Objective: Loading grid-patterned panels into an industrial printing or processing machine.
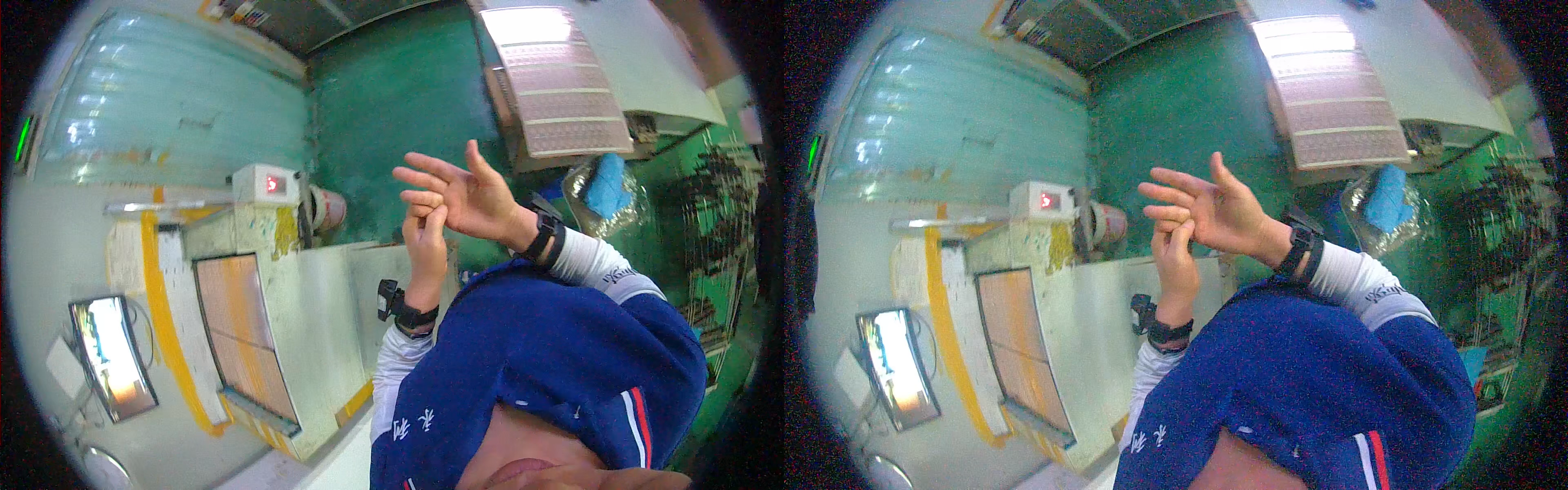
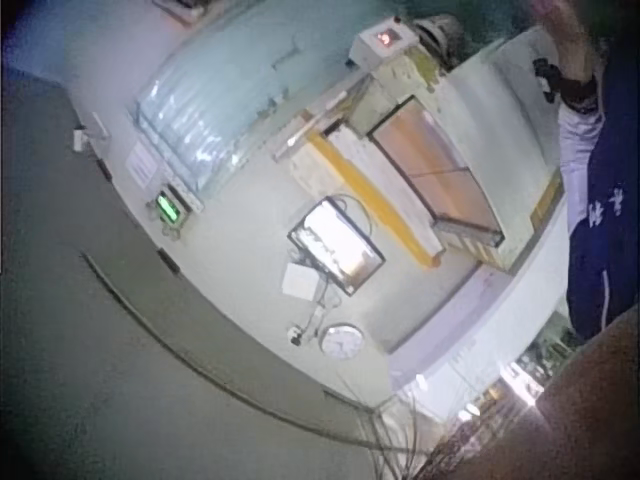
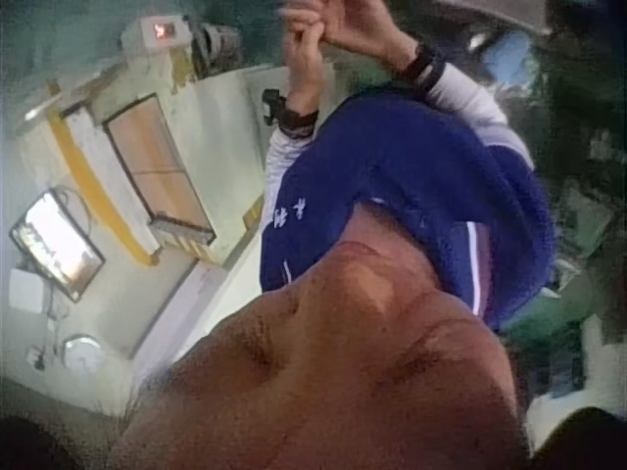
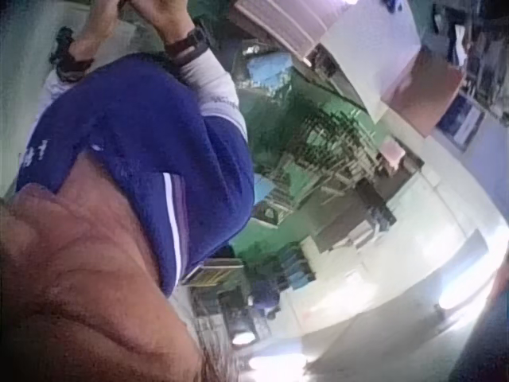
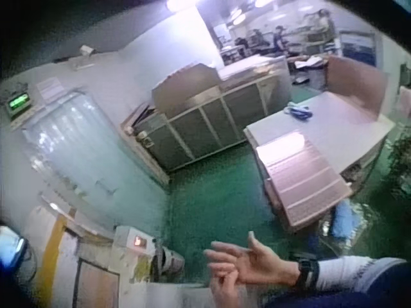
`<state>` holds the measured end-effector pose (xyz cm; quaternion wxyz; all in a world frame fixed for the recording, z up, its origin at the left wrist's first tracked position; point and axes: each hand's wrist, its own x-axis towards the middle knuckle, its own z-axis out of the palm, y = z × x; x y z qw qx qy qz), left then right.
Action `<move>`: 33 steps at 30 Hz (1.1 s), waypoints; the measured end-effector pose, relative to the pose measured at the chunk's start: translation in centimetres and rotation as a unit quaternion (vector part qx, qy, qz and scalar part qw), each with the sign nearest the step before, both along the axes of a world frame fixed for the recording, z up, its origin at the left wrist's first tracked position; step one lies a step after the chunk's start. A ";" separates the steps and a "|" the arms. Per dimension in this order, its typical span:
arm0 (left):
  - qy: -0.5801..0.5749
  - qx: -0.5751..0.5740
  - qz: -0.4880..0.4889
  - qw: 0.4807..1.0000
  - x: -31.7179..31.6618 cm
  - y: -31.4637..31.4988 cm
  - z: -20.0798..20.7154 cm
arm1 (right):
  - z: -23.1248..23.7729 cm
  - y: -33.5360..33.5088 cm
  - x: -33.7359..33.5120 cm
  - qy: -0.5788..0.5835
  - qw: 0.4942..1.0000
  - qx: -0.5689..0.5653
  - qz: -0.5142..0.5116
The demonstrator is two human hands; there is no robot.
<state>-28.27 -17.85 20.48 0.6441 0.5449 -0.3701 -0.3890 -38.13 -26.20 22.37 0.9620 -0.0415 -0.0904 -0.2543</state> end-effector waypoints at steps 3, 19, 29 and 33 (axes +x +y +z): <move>0.035 0.029 -0.054 0.998 -1.1 -1.0 -2.3 | -2.0 -1.1 -2.6 0.052 0.998 -0.022 -0.030; 0.057 0.250 -0.343 0.904 -7.1 -12.0 -12.5 | -16.1 -9.1 -30.0 0.830 0.059 -0.424 -0.357; 0.091 0.296 -0.236 0.921 -11.9 -19.1 -18.2 | -17.0 -7.7 -27.9 0.850 0.056 -0.453 -0.263; 0.093 0.325 -0.186 0.922 -12.9 -20.4 -18.5 | -17.0 -7.8 -28.3 0.832 0.075 -0.475 -0.278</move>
